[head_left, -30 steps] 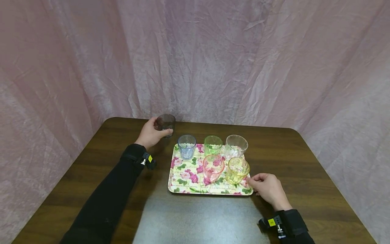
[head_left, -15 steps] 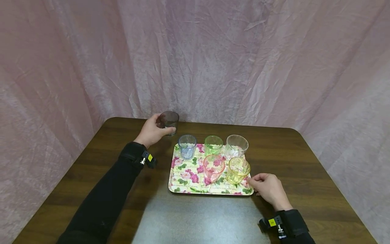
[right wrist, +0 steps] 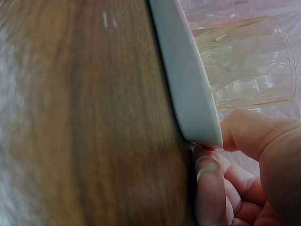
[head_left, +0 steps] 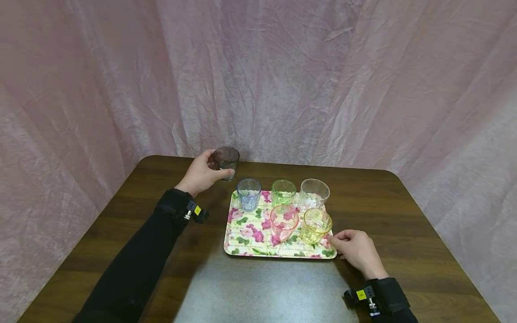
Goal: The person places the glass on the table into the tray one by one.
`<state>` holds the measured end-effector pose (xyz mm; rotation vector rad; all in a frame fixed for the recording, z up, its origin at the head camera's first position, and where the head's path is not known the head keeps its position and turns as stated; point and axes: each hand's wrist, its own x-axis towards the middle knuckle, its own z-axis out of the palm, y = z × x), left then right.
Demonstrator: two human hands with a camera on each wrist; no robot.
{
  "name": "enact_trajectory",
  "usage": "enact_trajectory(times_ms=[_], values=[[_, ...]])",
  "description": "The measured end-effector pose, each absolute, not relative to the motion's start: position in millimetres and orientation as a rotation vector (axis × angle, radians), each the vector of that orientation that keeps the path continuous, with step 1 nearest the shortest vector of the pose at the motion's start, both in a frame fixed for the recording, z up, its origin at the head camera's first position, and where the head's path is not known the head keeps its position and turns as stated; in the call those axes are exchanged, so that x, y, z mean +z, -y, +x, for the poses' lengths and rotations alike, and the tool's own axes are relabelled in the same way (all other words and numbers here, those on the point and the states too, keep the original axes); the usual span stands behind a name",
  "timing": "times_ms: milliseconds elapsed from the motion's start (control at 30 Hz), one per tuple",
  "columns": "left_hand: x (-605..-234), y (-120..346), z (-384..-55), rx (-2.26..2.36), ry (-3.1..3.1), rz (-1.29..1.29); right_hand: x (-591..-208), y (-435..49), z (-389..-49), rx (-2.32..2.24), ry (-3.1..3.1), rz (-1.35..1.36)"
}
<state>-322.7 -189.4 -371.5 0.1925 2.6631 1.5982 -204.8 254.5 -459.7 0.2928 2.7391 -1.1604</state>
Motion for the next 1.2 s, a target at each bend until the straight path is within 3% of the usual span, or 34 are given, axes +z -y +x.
enact_trajectory(times_ms=[1200], values=[[-356, 178, -276, 1.587, -2.634, 0.344, -459, -254, -205, -1.174, -2.746, 0.288]])
